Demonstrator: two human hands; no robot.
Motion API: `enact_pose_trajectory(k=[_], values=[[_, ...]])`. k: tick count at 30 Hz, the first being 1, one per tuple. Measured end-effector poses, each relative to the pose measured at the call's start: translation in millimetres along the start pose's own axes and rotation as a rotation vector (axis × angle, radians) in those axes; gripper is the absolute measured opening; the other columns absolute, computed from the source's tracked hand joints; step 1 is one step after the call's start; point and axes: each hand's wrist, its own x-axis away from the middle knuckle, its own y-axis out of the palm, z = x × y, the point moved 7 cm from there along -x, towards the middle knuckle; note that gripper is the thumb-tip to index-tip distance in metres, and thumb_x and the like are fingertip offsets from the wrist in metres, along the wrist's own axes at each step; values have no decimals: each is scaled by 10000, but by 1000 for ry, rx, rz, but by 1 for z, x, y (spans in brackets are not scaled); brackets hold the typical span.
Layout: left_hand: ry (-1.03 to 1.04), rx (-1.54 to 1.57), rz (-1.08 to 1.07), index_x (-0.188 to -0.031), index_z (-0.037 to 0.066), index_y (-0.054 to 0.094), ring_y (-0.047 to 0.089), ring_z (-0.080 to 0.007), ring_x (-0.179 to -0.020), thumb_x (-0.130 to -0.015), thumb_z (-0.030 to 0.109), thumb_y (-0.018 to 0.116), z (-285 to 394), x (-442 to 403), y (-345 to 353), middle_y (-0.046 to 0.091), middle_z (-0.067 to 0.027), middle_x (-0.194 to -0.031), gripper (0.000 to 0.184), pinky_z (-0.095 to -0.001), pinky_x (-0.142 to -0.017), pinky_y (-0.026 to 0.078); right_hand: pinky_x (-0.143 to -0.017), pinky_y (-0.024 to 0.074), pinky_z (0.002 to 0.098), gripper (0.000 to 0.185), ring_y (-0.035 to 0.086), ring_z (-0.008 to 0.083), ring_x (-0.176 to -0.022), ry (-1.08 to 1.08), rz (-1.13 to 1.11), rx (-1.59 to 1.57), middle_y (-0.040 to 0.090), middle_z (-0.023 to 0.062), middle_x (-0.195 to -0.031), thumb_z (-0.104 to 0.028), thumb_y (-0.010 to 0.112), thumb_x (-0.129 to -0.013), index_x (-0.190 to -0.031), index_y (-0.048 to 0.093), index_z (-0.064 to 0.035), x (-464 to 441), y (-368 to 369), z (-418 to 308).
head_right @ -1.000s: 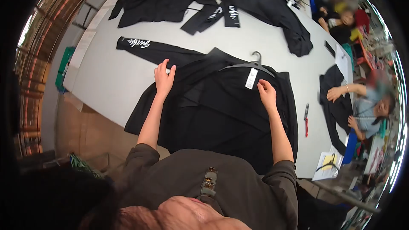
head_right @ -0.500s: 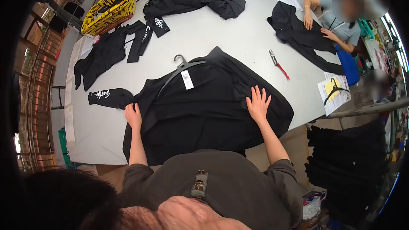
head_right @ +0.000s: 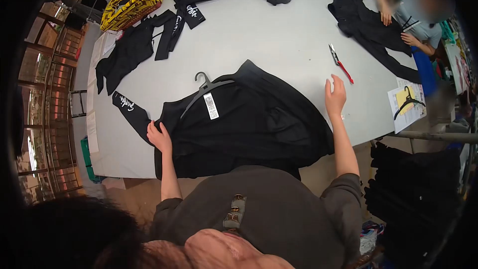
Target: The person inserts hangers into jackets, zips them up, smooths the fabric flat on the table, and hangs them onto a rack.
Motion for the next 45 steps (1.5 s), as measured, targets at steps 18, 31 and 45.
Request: enact_pose_trajectory(k=[18,31,45], values=[[312,646,-380,-883,66,653,576,-285,-872,-871,188,708,335,-24,136,605,-78,-876,134,-425,-786,439,-584,458,252,240,528,105,-594,582,-544,-529,658,55,-755,-195,565,-922,-959,688,8,-96,140,11],[291,702,-349,-842,77,654,571,-266,-810,-859,196,721,330,-28,134,595,-56,-810,138,-400,-756,427,-615,488,421,340,651,339,-698,-237,-698,-97,673,140,-777,-353,711,-880,-845,663,-18,-23,205,-194],[172,937,-201,-1079,43,651,602,-293,-946,-864,138,709,284,-45,100,654,-99,-1071,242,-394,-857,465,-605,472,395,336,643,296,-663,8,-679,-214,656,115,-713,-363,701,-895,-1002,659,-47,-42,201,-209]])
